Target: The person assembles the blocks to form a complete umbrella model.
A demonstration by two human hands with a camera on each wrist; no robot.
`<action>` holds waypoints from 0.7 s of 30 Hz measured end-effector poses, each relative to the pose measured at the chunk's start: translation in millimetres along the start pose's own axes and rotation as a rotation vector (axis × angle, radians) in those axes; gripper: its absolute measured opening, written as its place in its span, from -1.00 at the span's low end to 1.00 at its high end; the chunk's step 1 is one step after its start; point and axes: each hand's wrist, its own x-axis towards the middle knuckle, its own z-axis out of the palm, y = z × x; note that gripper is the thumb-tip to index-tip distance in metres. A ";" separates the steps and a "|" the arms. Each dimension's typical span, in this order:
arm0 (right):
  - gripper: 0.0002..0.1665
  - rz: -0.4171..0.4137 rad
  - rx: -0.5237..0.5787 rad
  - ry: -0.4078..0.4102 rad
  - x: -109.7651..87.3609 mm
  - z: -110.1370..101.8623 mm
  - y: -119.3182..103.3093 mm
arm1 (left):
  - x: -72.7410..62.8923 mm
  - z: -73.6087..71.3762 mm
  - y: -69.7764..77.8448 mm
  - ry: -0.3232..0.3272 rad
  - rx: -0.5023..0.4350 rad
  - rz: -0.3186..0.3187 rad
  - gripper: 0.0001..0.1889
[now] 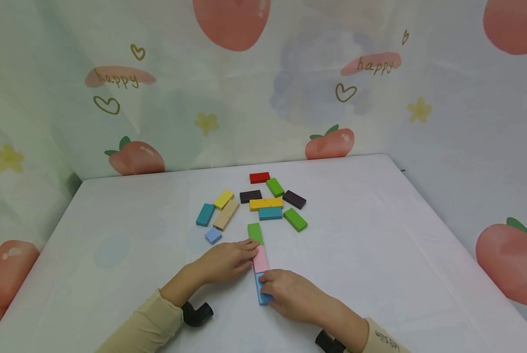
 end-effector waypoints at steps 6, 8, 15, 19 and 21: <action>-0.70 0.019 0.005 -0.026 2.1 -1.9 -1.5 | -0.6 -0.8 0.0 0.001 -0.005 0.008 -0.56; -0.70 0.026 -0.001 -0.029 2.2 -2.0 -1.6 | -0.4 -0.8 -0.2 0.002 -0.006 0.010 -0.56; -0.70 0.029 -0.008 -0.024 1.3 -1.4 -0.3 | 0.3 0.2 -1.2 0.004 -0.002 0.012 -0.56; -0.70 0.003 -0.010 -0.006 1.3 -1.8 0.9 | 0.2 0.0 -1.9 0.020 0.013 0.023 -0.57; -0.69 -0.006 -0.005 0.000 1.6 -2.2 1.5 | -0.1 -0.3 -1.9 0.025 0.022 0.025 -0.58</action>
